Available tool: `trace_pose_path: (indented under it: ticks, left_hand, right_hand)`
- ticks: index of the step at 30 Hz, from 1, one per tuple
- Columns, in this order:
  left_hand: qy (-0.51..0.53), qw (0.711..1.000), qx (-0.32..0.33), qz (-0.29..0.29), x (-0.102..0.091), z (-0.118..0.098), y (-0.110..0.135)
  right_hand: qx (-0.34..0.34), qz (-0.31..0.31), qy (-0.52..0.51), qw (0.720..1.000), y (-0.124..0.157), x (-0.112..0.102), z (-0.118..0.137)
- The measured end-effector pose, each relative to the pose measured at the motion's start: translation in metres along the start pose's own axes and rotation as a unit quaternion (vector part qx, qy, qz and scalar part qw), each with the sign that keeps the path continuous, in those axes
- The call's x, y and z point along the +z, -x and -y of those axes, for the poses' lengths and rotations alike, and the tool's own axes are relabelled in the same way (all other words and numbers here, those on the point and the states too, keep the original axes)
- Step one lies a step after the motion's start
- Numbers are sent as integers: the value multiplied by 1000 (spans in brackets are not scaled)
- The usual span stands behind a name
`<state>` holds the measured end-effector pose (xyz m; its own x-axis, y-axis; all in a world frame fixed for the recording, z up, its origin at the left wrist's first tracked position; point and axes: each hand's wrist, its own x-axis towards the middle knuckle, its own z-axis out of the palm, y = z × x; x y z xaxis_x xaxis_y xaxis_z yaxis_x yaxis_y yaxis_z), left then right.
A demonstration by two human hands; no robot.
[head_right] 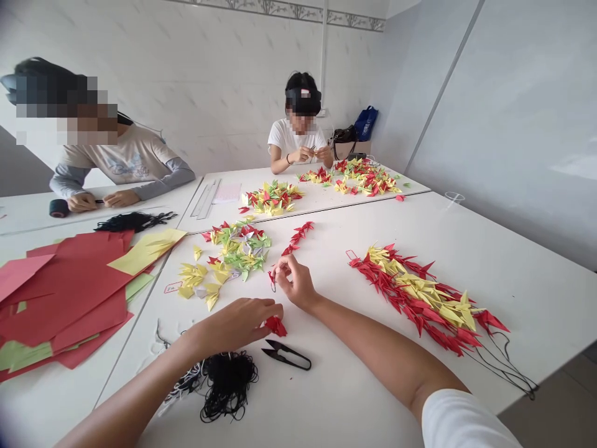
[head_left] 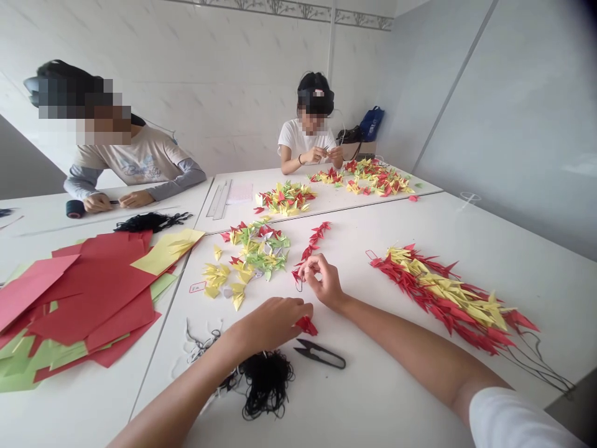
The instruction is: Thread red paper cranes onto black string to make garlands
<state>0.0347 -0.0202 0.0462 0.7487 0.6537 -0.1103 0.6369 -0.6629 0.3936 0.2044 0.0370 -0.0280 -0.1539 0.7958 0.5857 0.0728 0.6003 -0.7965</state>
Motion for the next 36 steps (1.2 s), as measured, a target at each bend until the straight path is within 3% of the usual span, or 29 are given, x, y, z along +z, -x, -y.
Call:
trace_pose_path:
  ticks: [3, 5, 8, 11, 18, 25, 36]
  left_hand:
    - [142, 990, 14, -11, -10, 24, -10]
    - [262, 964, -3, -40, -12, 44, -14]
    - [395, 909, -50, -124, -4, 69, -20]
    - [420, 877, -83, -219, 11, 82, -24]
    - [479, 831, -87, -271, 22, 80, -29]
    - [584, 746, -93, -307, 19, 76, -30]
    - [592, 740, -87, -307, 21, 79, -31]
  right_hand:
    - [-5, -18, 14, 1000, -1, 0, 0]
    - [-2, -45, 16, 999, -3, 0, 0]
    - [-5, -71, 21, 997, -5, -1, -3]
    - [-15, -56, 45, 997, -7, -1, -5]
    - [-44, 0, 114, 992, -8, 0, -12]
    - [-64, -2, 131, 989, -7, 0, -13]
    - [-62, -1, 145, 987, -7, 0, -9]
